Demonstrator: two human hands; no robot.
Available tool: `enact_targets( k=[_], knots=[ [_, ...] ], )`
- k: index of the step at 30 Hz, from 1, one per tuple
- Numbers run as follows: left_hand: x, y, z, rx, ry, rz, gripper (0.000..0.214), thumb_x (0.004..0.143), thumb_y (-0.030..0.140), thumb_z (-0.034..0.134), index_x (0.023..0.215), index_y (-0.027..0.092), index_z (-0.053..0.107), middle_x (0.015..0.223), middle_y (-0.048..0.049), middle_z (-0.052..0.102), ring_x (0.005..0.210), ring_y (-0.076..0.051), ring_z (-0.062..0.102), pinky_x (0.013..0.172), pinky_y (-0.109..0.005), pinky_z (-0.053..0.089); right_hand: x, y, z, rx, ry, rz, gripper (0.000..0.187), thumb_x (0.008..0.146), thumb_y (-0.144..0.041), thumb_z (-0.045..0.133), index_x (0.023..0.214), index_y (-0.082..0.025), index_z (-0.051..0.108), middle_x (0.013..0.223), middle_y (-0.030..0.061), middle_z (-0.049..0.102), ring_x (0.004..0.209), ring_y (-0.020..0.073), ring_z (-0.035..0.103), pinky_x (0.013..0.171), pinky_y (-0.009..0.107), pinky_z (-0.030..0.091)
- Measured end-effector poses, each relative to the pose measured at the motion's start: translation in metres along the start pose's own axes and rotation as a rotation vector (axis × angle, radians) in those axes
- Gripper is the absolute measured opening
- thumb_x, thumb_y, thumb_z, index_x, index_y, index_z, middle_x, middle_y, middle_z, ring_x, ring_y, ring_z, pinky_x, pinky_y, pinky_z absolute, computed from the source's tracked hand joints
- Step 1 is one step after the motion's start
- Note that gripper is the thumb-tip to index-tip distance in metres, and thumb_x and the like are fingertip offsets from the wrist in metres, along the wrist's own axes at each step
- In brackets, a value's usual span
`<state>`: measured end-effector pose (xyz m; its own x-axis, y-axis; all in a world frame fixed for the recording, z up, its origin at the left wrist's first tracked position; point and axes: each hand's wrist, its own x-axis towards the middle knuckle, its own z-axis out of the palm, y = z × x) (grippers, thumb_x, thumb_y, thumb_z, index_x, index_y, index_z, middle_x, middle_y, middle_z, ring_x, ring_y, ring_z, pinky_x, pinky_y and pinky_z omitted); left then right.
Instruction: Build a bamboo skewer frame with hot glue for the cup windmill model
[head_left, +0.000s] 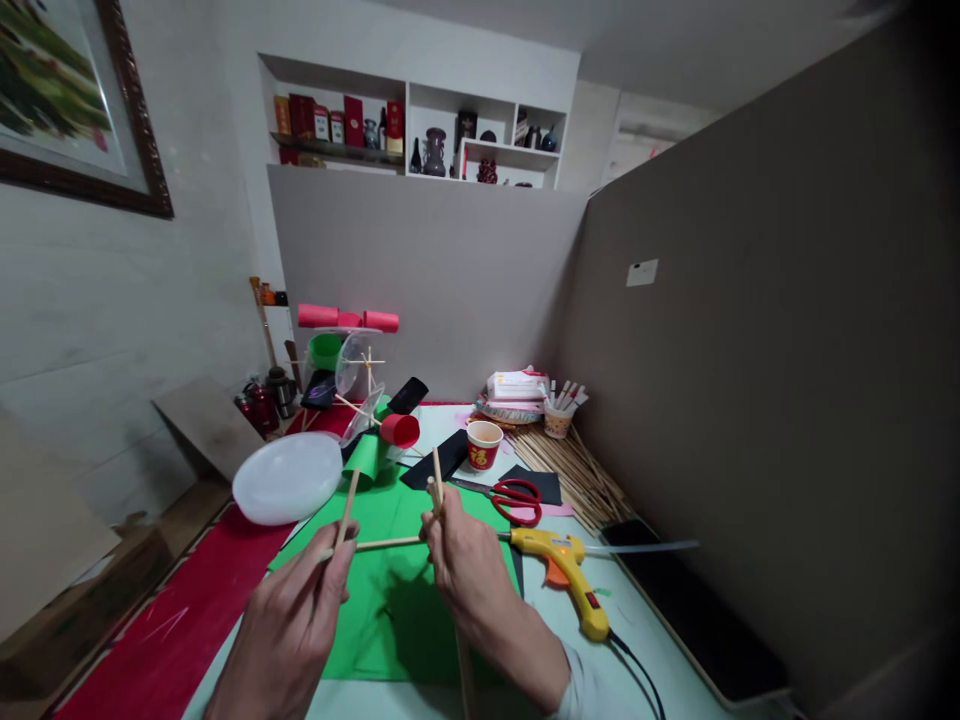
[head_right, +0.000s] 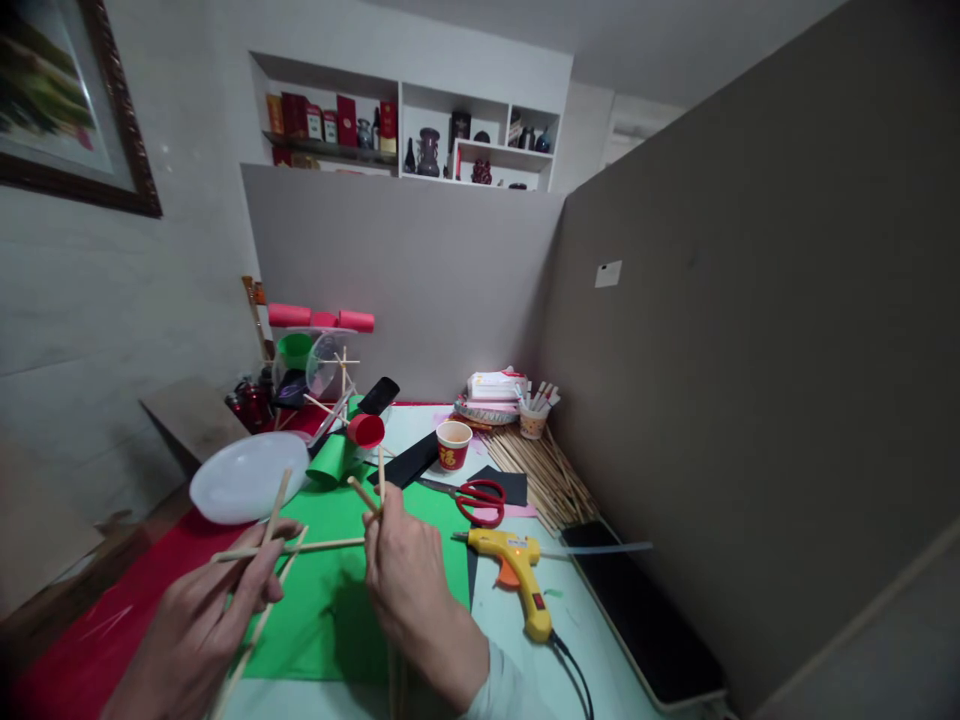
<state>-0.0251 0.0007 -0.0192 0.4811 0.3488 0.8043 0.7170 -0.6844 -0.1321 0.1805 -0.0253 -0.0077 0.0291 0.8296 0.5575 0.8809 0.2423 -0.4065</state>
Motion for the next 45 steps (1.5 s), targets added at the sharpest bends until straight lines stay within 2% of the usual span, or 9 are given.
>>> enact_targets(
  k=[5,12,18,21,25,30,35,42,45],
  knots=[
    [0.010,0.010,-0.007,-0.090,0.030,-0.181,0.056,0.106,0.045,0.017,0.129,0.012,0.056,0.118,-0.0176,0.076,0.103,-0.026,0.076,0.075,-0.031,0.067,-0.005,0.007,-0.006,0.077,0.003,0.033,0.035,0.100,-0.019,0.040,0.132,-0.010,0.048,0.081,0.0062,0.074,0.060,0.0196,0.067,0.052,0.028,0.039],
    [0.005,0.013,-0.010,-0.143,-0.032,-0.302,0.056,0.104,0.039,0.013,0.140,0.017,0.050,0.142,-0.0197,0.062,0.128,-0.033,0.062,0.092,-0.048,0.064,-0.014,0.010,-0.014,0.371,0.003,0.075,0.052,0.097,-0.023,0.044,0.147,-0.012,0.035,0.116,0.0138,0.073,0.084,0.0217,0.071,0.073,0.034,0.055],
    [-0.004,0.013,-0.017,-0.227,-0.131,-0.406,0.053,0.104,0.046,0.028,0.150,0.024,0.040,0.153,-0.0148,0.053,0.122,-0.030,0.068,0.093,-0.042,0.064,-0.020,0.007,-0.026,0.484,-0.012,0.141,0.048,0.098,-0.026,0.049,0.144,-0.017,0.040,0.134,0.0150,0.066,0.089,0.0200,0.070,0.081,0.034,0.056],
    [-0.007,0.013,-0.022,-0.249,-0.167,-0.445,0.055,0.102,0.049,0.036,0.151,0.024,0.038,0.150,-0.0146,0.056,0.106,-0.027,0.075,0.088,-0.041,0.065,-0.022,0.008,-0.027,0.476,-0.041,0.156,0.048,0.100,-0.026,0.049,0.146,-0.016,0.039,0.133,0.0151,0.067,0.085,0.0191,0.069,0.073,0.032,0.056],
    [-0.007,0.015,-0.028,-0.261,-0.188,-0.449,0.052,0.102,0.052,0.033,0.141,0.023,0.049,0.146,-0.0134,0.059,0.108,-0.028,0.074,0.092,-0.043,0.063,-0.024,0.007,-0.020,0.316,-0.076,0.065,0.035,0.102,-0.024,0.042,0.135,-0.014,0.049,0.112,0.0132,0.071,0.084,0.0204,0.068,0.077,0.033,0.055],
    [-0.014,0.016,-0.026,-0.270,-0.168,-0.430,0.053,0.101,0.054,0.024,0.120,0.019,0.060,0.109,-0.0143,0.074,0.094,-0.028,0.075,0.076,-0.040,0.064,-0.031,0.003,-0.001,0.216,-0.108,0.019,0.027,0.101,-0.023,0.040,0.121,-0.014,0.055,0.107,0.0149,0.069,0.090,0.0256,0.067,0.078,0.038,0.056],
    [-0.024,0.016,-0.018,-0.319,-0.189,-0.484,0.048,0.101,0.055,0.033,0.118,0.021,0.062,0.116,-0.0116,0.073,0.107,-0.028,0.073,0.087,-0.041,0.063,-0.034,0.002,0.008,0.157,-0.100,-0.008,0.031,0.102,-0.021,0.036,0.127,-0.014,0.052,0.111,0.0159,0.068,0.099,0.0271,0.067,0.084,0.042,0.058],
    [-0.010,0.020,-0.016,-0.468,-0.075,-0.587,0.047,0.100,0.056,0.039,0.105,0.022,0.070,0.087,-0.0058,0.076,0.090,-0.021,0.077,0.060,-0.024,0.062,-0.031,0.002,0.000,0.114,-0.030,-0.074,0.034,0.102,-0.019,0.035,0.131,-0.012,0.051,0.119,0.0177,0.069,0.110,0.0253,0.069,0.093,0.041,0.060],
    [-0.005,0.020,-0.018,-0.419,0.004,-0.551,0.044,0.101,0.053,0.039,0.104,0.022,0.071,0.086,-0.0044,0.076,0.090,-0.021,0.077,0.069,-0.025,0.064,-0.029,0.000,-0.007,0.094,0.046,-0.104,0.035,0.102,-0.018,0.036,0.132,-0.011,0.052,0.121,0.0193,0.069,0.110,0.0260,0.070,0.092,0.041,0.061]
  ],
)
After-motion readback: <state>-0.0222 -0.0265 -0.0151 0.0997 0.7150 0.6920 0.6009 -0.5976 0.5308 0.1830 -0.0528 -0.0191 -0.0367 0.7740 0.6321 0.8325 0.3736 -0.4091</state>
